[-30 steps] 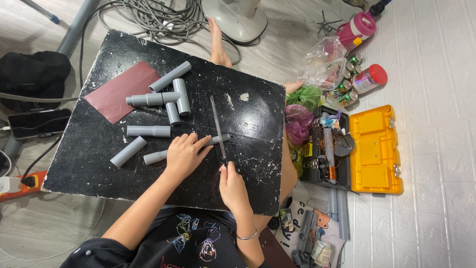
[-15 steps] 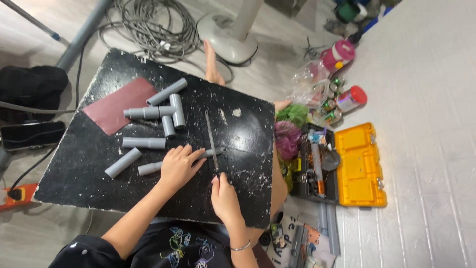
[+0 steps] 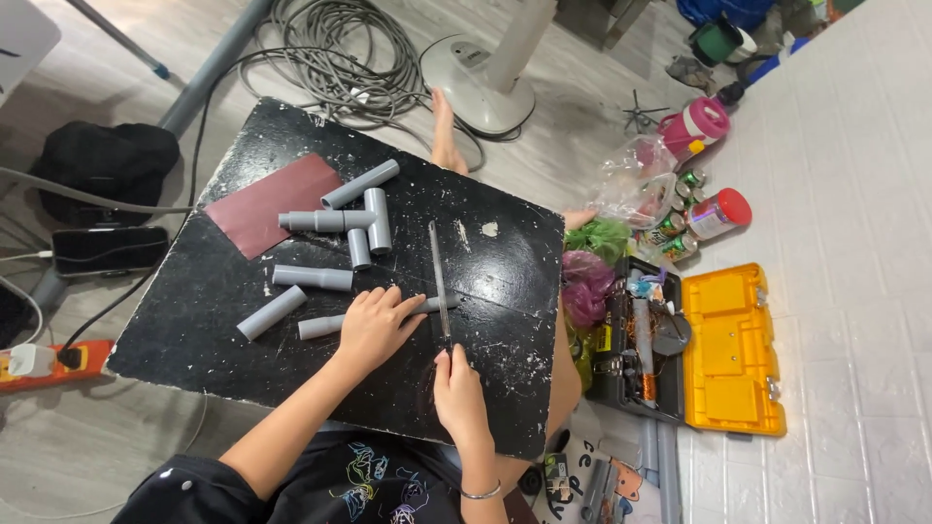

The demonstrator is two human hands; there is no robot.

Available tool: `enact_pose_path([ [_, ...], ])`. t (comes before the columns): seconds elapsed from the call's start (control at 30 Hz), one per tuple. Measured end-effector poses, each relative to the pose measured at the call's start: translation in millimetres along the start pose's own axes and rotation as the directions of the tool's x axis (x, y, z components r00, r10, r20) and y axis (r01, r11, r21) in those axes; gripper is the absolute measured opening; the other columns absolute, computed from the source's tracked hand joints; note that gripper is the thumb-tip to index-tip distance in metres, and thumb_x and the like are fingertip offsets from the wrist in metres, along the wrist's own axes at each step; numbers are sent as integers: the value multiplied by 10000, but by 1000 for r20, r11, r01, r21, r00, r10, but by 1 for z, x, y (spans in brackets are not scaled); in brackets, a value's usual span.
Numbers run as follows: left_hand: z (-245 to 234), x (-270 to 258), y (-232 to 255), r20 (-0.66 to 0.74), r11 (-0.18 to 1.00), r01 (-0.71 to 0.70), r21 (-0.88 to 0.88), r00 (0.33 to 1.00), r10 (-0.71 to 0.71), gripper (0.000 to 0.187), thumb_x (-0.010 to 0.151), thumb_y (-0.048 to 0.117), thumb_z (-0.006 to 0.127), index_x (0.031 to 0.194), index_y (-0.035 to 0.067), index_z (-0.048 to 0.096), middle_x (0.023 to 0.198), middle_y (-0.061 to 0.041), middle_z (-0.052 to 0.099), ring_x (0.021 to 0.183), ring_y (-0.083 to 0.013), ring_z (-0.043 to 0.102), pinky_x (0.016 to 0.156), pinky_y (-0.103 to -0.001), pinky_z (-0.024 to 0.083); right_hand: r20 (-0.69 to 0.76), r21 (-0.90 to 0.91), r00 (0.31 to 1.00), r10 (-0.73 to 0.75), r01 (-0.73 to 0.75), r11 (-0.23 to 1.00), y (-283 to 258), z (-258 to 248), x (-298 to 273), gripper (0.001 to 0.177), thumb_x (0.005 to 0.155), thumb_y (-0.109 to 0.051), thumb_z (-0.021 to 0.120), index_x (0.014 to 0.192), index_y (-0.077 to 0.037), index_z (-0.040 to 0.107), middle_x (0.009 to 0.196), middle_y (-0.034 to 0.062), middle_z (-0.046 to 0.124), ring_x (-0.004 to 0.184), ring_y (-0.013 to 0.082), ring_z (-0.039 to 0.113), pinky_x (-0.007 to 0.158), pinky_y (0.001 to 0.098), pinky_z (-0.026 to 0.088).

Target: Using a handheld hacksaw blade to cut through a small diameter PVC pipe on a makeshift work surface.

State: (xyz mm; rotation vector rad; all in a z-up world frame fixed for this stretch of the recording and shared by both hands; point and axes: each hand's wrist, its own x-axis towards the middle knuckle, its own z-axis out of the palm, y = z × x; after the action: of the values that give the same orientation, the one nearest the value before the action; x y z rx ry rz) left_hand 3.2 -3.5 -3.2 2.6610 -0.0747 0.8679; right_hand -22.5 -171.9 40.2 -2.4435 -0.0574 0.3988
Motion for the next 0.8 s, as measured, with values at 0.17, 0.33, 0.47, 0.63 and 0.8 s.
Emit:
enact_pose_path([
  [0.17,1,0,-1,12,1000,10,-19,1000,-10,271,817,321,730,1048,181,754,773,10,551,637,-148,514,632,-281,417,32,82,998,51,-54,995,-9,-6,-2,271,1015,-301,414,933,-83,553,744,81,702,556,224,653,561,369,507],
  [0.33,2,0,-2,7,1000,16,-11,1000,-16,267,806,321,735,1034,184,757,771,6,560,637,-153,525,632,-282,433,31,93,999,32,-35,995,-5,-1,-3,249,1021,-256,413,942,-91,582,568,56,634,427,164,578,468,327,476],
  [0.47,2,-2,-1,17,1000,-7,-12,1000,7,265,820,329,722,1036,178,752,778,1,565,638,-161,527,622,-287,425,8,-146,1000,4,-3,989,4,10,-4,213,1033,-275,365,955,-109,474,731,126,705,591,329,697,573,462,527],
  [0.63,-1,1,0,20,1000,4,-19,1000,-4,262,819,333,726,1024,173,752,789,3,583,642,-167,536,624,-291,432,48,-193,998,37,-28,981,1,0,-18,224,1033,-274,342,1021,-98,480,747,141,710,620,355,701,599,487,524],
  [0.8,-2,0,0,33,1000,13,-21,999,-12,257,831,331,719,1030,173,754,795,6,581,647,-159,534,634,-286,433,142,-293,972,189,-141,946,-4,-14,-40,277,1036,-335,283,1065,-133,470,930,112,738,761,340,722,725,492,525],
])
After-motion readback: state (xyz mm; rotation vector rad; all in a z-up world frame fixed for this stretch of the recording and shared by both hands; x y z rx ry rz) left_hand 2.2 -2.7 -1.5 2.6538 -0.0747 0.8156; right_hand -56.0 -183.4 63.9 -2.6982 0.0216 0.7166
